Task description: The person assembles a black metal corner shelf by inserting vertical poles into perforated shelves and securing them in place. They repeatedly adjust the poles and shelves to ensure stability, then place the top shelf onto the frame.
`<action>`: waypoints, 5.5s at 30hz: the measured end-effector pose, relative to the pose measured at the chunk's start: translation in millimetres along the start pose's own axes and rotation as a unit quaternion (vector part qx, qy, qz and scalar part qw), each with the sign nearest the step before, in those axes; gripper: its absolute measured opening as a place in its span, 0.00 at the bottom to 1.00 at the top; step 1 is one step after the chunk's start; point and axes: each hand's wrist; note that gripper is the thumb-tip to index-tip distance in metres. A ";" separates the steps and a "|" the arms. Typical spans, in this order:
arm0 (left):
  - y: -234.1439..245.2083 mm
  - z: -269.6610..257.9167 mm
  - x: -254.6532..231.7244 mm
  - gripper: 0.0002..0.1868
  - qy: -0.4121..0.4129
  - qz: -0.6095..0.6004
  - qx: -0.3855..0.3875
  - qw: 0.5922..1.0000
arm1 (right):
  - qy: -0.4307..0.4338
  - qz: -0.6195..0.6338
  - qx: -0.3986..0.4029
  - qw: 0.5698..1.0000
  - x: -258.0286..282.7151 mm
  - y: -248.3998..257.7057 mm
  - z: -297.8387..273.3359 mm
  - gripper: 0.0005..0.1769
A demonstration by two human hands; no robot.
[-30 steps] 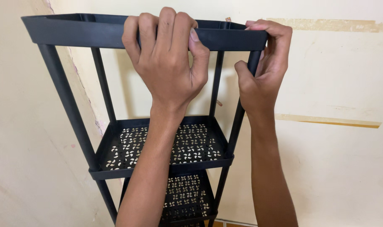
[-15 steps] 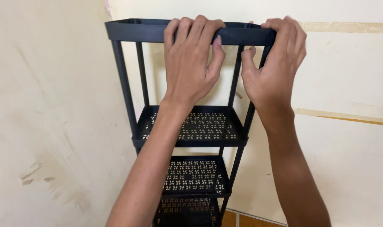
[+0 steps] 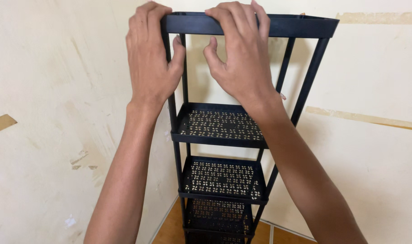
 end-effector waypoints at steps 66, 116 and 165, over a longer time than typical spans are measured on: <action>1.3 -3.1 40.3 0.44 0.135 -0.446 0.040 0.884 | -0.044 -0.051 -0.050 0.997 33.8 -36.1 15.9 0.20; -13.0 -17.6 -2.9 0.32 -0.013 0.095 -0.094 0.991 | -0.079 -0.129 0.028 0.988 -51.5 80.9 -33.3 0.09; 84.9 -13.4 -110.2 0.47 0.271 -0.529 0.277 0.755 | -0.492 0.443 -0.111 0.741 29.1 109.8 -11.1 0.35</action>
Point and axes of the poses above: each hand's wrist, its own z-axis towards the middle knuckle, its own y-axis out of the back of the hand, x = y × z, and after that the axes turned 6 degrees about y, right-handed
